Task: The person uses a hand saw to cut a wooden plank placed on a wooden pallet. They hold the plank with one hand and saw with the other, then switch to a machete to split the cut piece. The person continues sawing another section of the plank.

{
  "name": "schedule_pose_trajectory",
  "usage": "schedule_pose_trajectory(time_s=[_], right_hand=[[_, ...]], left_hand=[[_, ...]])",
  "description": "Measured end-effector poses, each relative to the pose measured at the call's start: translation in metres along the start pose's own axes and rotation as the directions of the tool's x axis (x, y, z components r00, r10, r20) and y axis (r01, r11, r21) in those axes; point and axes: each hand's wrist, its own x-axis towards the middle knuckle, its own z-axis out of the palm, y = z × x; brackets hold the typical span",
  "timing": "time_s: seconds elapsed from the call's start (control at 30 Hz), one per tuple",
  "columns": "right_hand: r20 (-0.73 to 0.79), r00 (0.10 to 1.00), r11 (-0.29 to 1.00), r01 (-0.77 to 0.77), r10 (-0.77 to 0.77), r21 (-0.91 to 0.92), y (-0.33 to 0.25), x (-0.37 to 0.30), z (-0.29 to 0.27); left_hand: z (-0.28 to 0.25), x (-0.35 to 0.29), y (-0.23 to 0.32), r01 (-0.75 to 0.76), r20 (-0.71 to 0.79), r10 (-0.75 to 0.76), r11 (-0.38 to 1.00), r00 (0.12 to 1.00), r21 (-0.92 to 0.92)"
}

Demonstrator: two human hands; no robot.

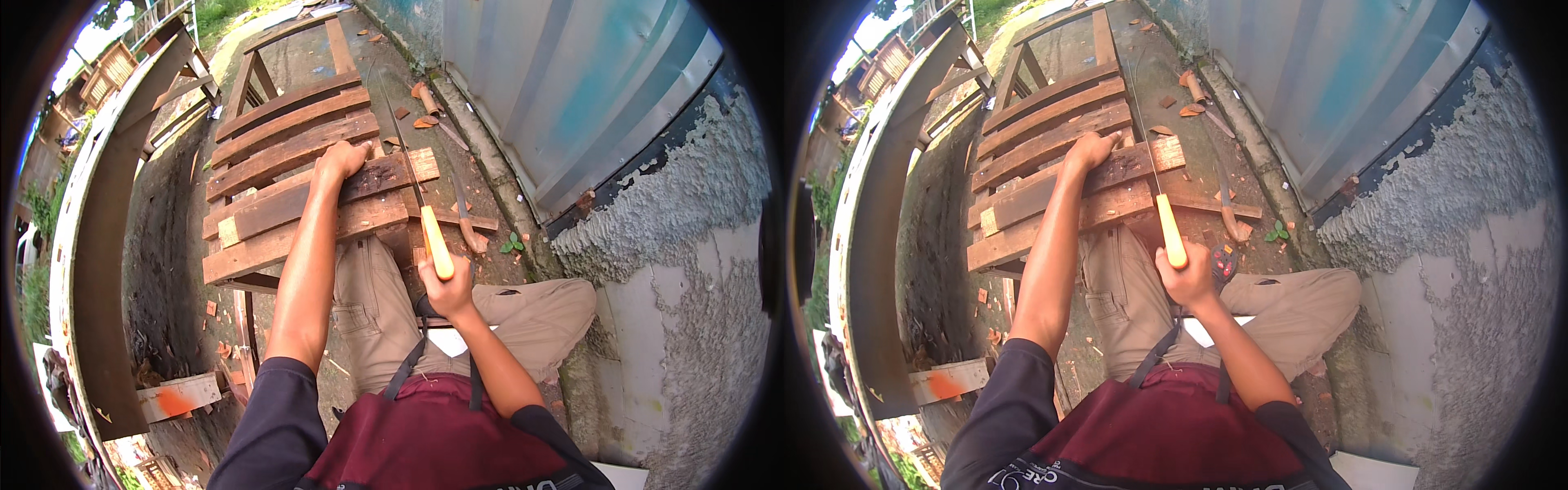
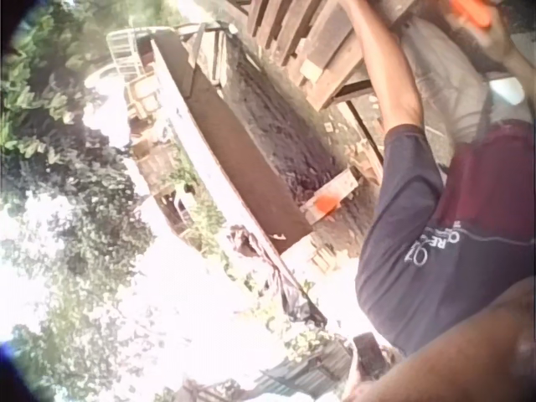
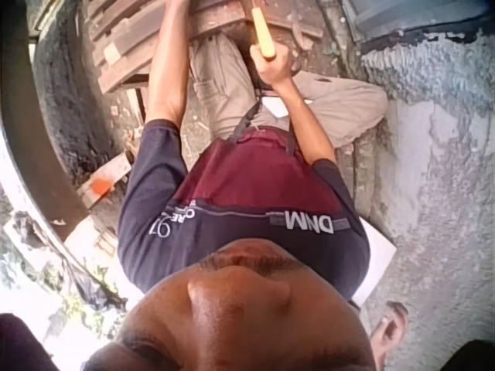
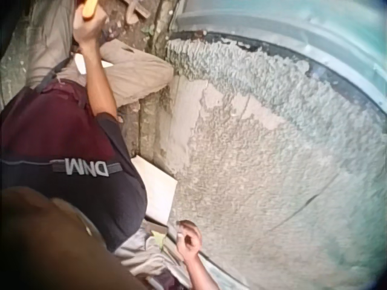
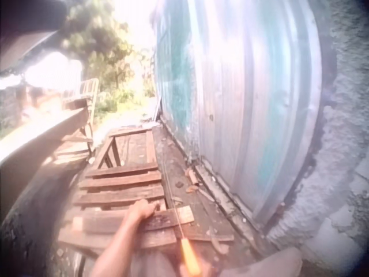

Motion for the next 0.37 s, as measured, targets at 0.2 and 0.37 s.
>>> schedule_pose_trajectory(time_s=[0.2, 0.37], right_hand=[[0.162, 0.986, 0.993, 0.056, -0.038, -0.108, -0.013, -0.154, -0.065], [0.115, 0.991, 0.998, -0.064, 0.065, -0.011, 0.008, -0.037, -0.033]], left_hand=[[-0.007, -0.017, 0.012, 0.053, -0.002, -0.053, 0.999, 0.999, -0.011], [-0.007, -0.013, 0.013, 0.035, 0.003, -0.035, 0.999, 0.999, 0.005]])
